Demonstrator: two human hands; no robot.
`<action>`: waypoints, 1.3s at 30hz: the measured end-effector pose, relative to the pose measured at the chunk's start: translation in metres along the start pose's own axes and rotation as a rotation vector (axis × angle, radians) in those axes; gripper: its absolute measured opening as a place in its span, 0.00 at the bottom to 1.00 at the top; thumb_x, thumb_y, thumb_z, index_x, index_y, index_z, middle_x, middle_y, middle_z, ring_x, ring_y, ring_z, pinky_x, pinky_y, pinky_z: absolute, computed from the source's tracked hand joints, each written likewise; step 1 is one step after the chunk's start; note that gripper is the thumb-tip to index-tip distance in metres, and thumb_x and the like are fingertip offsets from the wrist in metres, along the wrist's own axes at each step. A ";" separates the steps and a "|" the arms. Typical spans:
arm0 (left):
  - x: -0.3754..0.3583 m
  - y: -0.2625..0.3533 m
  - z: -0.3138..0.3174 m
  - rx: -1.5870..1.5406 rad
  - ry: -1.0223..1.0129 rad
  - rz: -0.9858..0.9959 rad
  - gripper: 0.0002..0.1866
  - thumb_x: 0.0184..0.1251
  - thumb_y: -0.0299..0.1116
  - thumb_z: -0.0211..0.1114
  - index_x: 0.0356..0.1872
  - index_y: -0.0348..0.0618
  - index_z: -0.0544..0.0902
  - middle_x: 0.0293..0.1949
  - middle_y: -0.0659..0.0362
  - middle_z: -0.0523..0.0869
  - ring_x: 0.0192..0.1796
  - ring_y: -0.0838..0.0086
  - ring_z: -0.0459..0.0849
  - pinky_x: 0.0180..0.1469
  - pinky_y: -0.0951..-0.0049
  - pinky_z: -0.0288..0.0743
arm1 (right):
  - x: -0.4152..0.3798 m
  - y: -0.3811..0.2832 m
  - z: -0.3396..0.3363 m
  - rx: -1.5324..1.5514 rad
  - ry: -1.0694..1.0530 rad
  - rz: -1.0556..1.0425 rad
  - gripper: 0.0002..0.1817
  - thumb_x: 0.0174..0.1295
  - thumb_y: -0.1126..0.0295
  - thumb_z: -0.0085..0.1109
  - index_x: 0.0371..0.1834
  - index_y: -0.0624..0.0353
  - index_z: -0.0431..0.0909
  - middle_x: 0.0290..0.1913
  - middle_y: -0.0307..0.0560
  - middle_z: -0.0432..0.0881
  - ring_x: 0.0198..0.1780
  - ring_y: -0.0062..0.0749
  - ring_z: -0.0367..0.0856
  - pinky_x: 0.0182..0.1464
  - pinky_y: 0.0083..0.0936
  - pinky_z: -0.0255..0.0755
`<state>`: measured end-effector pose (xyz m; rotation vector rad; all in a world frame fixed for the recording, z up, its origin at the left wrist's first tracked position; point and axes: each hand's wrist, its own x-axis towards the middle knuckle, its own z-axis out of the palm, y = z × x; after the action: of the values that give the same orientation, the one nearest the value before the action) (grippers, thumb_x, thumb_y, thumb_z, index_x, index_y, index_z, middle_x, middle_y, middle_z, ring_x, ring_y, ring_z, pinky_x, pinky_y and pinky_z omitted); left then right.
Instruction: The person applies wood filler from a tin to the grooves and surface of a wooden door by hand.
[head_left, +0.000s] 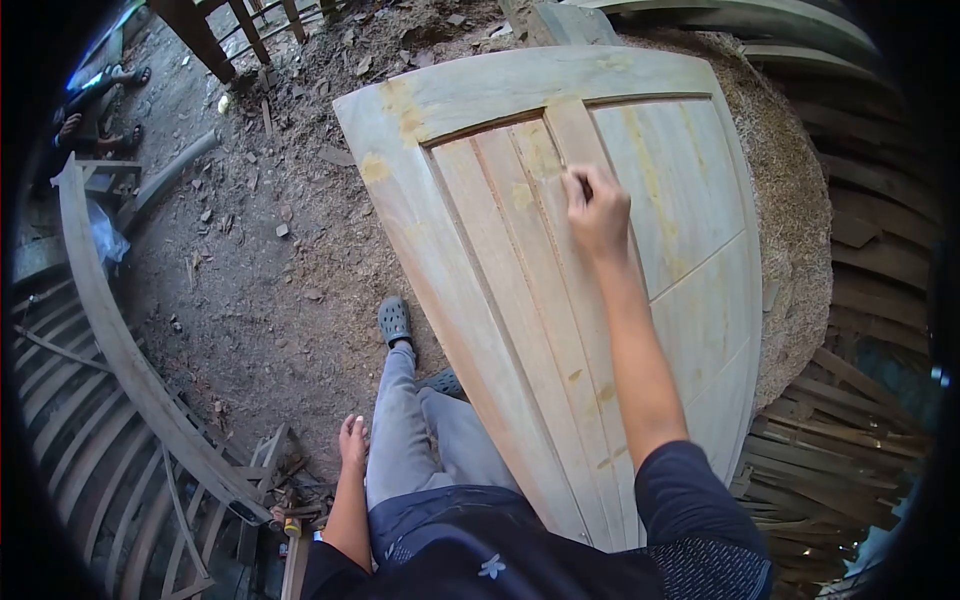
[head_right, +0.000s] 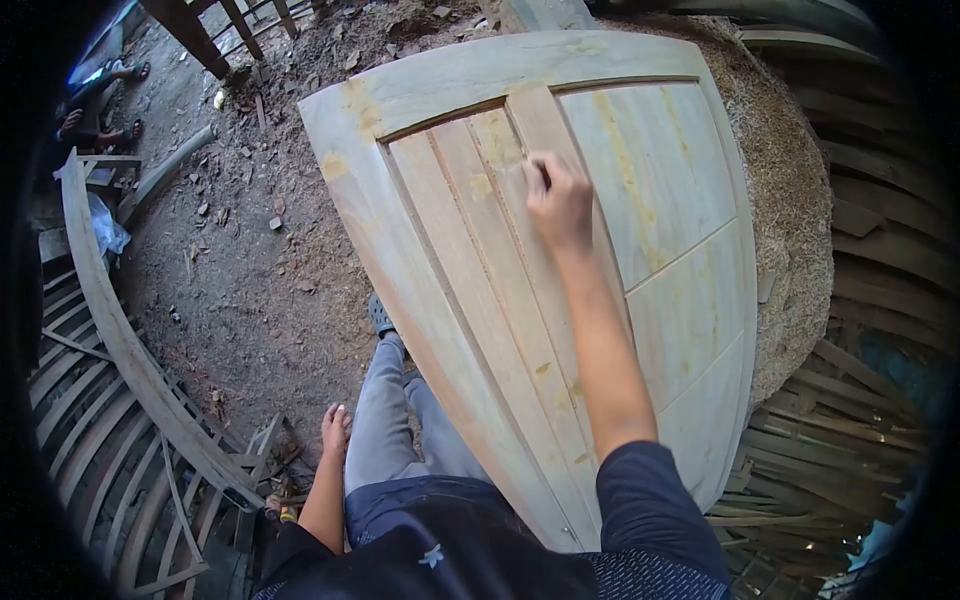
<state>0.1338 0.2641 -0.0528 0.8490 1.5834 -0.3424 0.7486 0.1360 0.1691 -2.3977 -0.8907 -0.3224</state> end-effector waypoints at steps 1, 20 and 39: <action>0.003 -0.003 0.005 -0.004 0.000 -0.001 0.35 0.74 0.51 0.68 0.76 0.46 0.71 0.62 0.59 0.81 0.56 0.72 0.80 0.52 0.68 0.76 | 0.001 0.001 0.001 0.001 -0.002 -0.004 0.04 0.68 0.72 0.67 0.39 0.62 0.86 0.33 0.55 0.88 0.32 0.43 0.88 0.36 0.35 0.79; -0.063 0.003 -0.023 0.105 -0.009 0.113 0.33 0.75 0.53 0.67 0.74 0.49 0.72 0.62 0.62 0.84 0.58 0.73 0.81 0.54 0.67 0.76 | -0.222 -0.012 -0.130 -0.060 0.135 0.243 0.04 0.69 0.76 0.61 0.43 0.57 0.83 0.39 0.53 0.84 0.44 0.54 0.83 0.45 0.46 0.78; -0.100 -0.011 -0.057 0.584 -0.294 0.381 0.25 0.77 0.43 0.68 0.67 0.41 0.77 0.44 0.63 0.86 0.39 0.80 0.82 0.41 0.78 0.76 | -0.453 0.000 -0.253 -0.032 0.205 0.464 0.05 0.65 0.71 0.66 0.41 0.55 0.87 0.43 0.50 0.87 0.48 0.51 0.85 0.49 0.45 0.80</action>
<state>0.0833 0.2618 0.0508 1.4489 1.0225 -0.6350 0.4011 -0.2481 0.1952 -2.4571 -0.2273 -0.3905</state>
